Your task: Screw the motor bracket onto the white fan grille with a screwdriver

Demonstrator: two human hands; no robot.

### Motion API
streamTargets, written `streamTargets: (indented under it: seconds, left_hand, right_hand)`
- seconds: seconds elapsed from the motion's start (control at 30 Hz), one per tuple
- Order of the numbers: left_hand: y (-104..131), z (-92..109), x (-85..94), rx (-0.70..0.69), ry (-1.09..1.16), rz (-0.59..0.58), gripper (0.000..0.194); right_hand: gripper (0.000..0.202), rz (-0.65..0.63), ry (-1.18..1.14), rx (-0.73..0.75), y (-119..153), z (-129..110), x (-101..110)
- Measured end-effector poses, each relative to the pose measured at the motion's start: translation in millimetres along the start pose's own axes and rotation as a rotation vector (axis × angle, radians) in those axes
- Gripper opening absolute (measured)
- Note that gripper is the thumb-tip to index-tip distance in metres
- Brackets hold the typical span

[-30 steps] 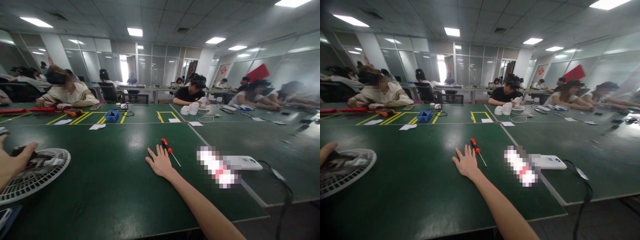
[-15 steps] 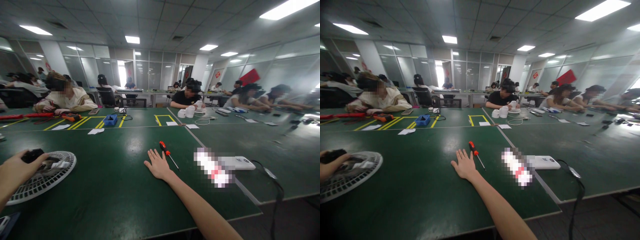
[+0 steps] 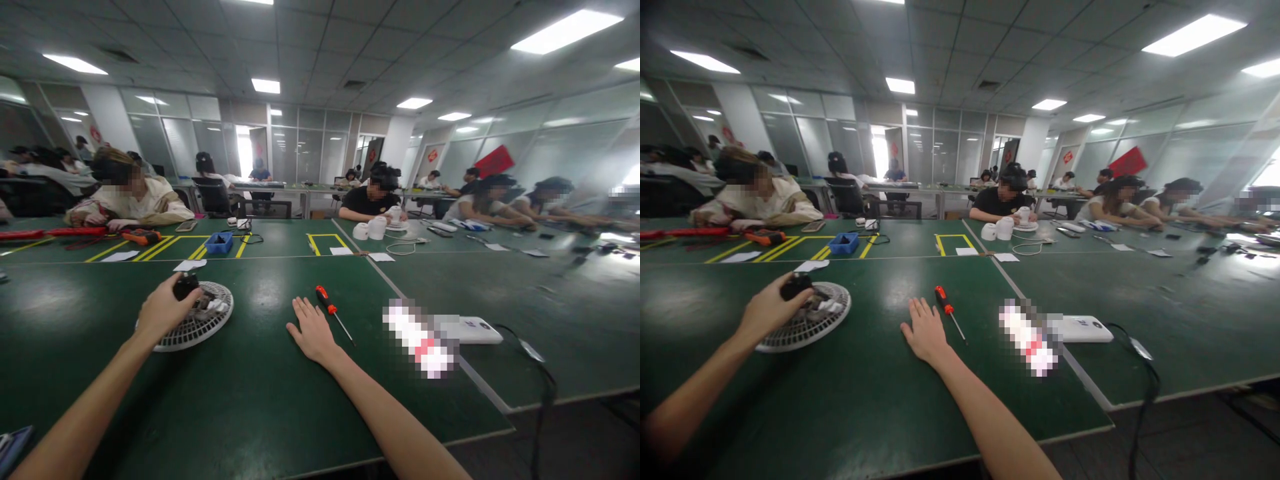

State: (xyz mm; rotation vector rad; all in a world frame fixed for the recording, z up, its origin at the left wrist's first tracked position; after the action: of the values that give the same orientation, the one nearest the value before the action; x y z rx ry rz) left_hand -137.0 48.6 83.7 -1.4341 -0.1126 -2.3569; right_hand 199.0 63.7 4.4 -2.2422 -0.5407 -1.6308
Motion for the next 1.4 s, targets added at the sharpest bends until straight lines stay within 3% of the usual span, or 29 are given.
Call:
streamTargets:
  seconds: [0.1,0.2,0.33,0.47,0.63,0.87,1.07,1.2,1.4]
  left_hand:
    - [4.2,29.9,-22.4,-0.089,0.056,-0.061,0.079]
    - [11.0,60.3,-43.8,-0.285,0.132,-0.065,0.078]
    - [22.1,90.8,-72.5,-0.575,0.201,-0.036,0.074]
    - [34.7,107.7,-97.4,-0.749,0.228,0.0,0.07]
    - [41.1,113.0,-117.7,-0.791,0.156,0.028,0.081]
    - [49.5,115.8,-125.6,-0.872,0.117,0.008,0.081]
    - [70.6,110.7,-117.5,-0.932,0.072,0.276,0.054]
    - [80.7,106.9,-112.5,-1.006,0.06,0.387,0.047]
    - [85.3,107.1,-115.2,-1.006,0.149,0.311,0.032]
  right_hand:
    - [0.064,0.162,-0.017,0.072,-0.3,-4.4,4.5]
    - [0.065,0.319,-0.02,0.159,1.4,-8.4,7.8]
    - [0.066,0.382,0.021,0.267,3.7,-12.1,6.4]
    - [0.066,0.381,0.079,0.304,4.2,-14.6,2.8]
    - [0.065,0.437,0.129,0.266,5.4,-17.3,2.6]
    - [0.073,0.465,0.196,0.269,7.9,-21.6,1.1]
    - [0.068,0.45,0.244,0.328,11.5,-27.7,1.9]
    - [0.055,0.47,0.234,0.416,13.8,-30.8,3.1]
    - [0.036,0.444,0.176,0.5,17.1,-34.3,4.5]
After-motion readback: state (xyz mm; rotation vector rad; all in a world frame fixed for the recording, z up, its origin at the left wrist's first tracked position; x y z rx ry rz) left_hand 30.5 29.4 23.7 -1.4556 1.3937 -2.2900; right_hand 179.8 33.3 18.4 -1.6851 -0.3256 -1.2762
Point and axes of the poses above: each hand's wrist, its own y-axis away from the middle knuckle, its own x-axis out of the back of the hand, z = x × y, the point moved 3 cm from there along -y, towards the middle knuckle, and after that the axes turned 12 degrees about -z, right-handed, at the moved point
